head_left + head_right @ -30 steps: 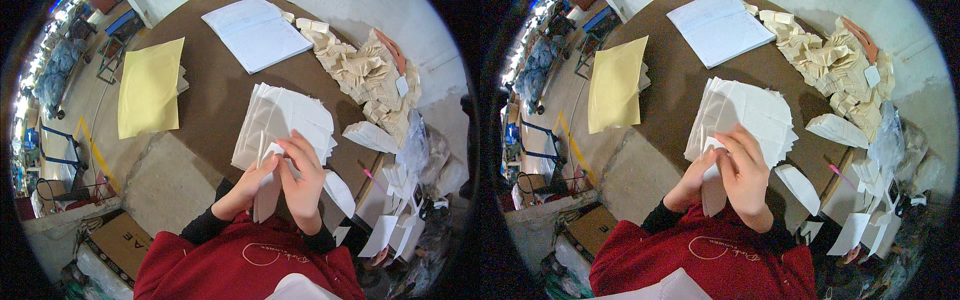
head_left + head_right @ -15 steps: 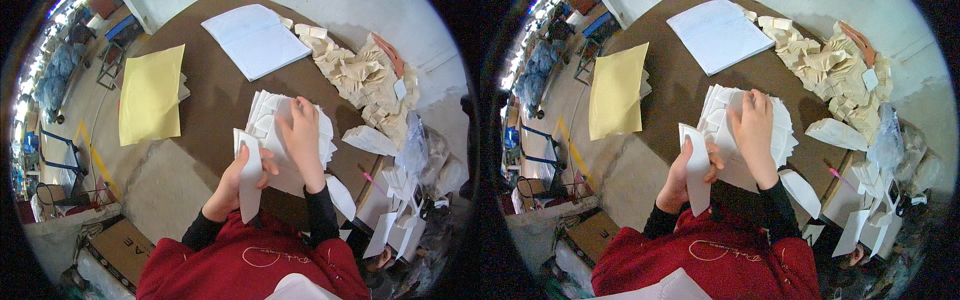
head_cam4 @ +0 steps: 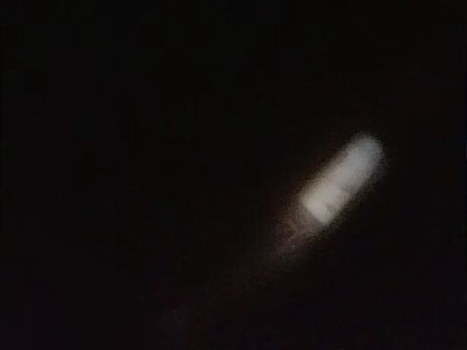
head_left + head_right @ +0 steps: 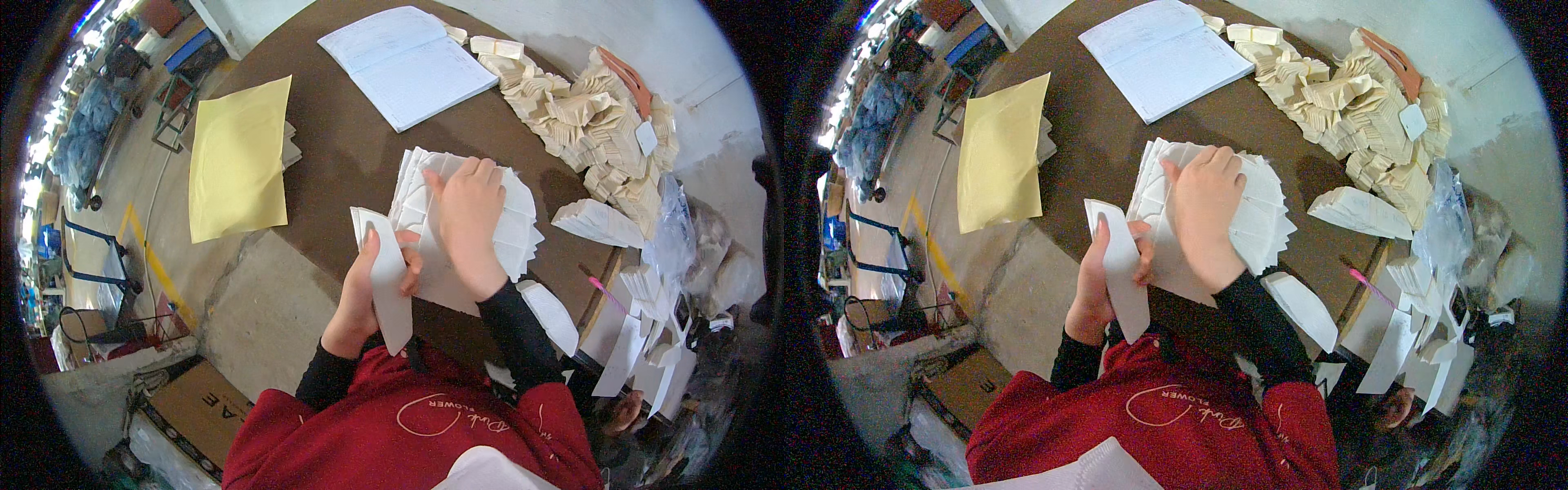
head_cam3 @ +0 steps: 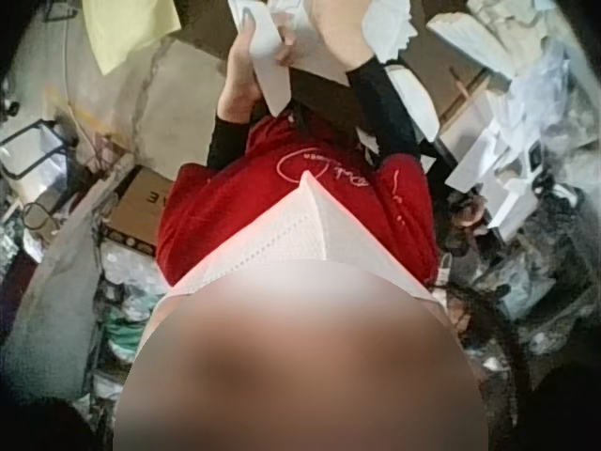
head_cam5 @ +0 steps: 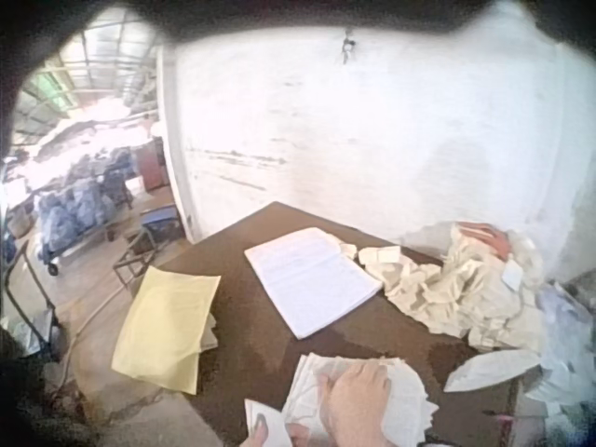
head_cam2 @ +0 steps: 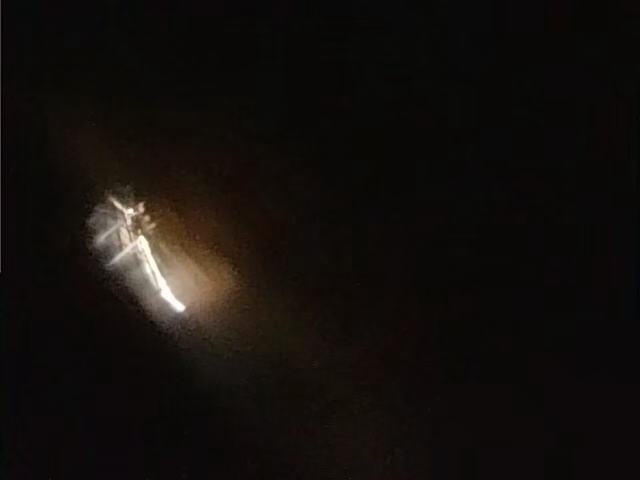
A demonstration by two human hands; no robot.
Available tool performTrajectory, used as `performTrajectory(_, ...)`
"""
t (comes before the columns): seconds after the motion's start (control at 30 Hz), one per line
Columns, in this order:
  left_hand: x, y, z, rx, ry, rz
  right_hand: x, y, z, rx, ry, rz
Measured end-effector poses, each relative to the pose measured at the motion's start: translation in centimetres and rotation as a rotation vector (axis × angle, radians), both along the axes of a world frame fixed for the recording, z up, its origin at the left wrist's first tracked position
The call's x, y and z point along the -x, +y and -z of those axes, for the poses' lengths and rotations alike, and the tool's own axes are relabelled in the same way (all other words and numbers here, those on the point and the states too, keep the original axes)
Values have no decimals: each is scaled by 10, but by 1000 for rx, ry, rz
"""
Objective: The person repeatedly folds white paper pieces by hand at a table, separating them from a stack and placing folded pieces into a growing pile. The person also handles yellow paper sheets and a notebook on the table.
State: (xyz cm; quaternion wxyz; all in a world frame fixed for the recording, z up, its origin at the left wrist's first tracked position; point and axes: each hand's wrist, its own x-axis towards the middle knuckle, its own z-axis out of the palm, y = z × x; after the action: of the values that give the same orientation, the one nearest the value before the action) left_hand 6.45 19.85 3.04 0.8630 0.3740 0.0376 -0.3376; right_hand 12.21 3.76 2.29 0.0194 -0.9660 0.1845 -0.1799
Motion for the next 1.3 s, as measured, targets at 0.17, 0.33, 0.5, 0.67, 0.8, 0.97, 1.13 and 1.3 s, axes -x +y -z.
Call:
performTrajectory(0.17,1,-2,-3,6,105,-56,-2,2,4,88,-80,3)
performTrajectory(0.33,4,-3,-4,-12,125,-51,-6,-10,5,1,-154,-21)
performTrajectory(0.5,5,-5,-5,-4,138,-70,-5,-12,3,-30,-195,-57)
performTrajectory(0.67,5,-7,-4,-26,129,-84,5,-2,4,-97,-197,-225)
performTrajectory(0.8,5,-4,-3,-10,121,-84,9,2,6,-82,-298,-188)
performTrajectory(0.97,5,-1,-2,80,108,-49,11,3,5,-57,-227,-183)
performTrajectory(1.13,4,-6,-8,-29,142,-99,11,4,1,-70,-228,-149)
performTrajectory(1.3,4,-7,-8,-4,170,-97,5,1,-4,-77,-252,-120)
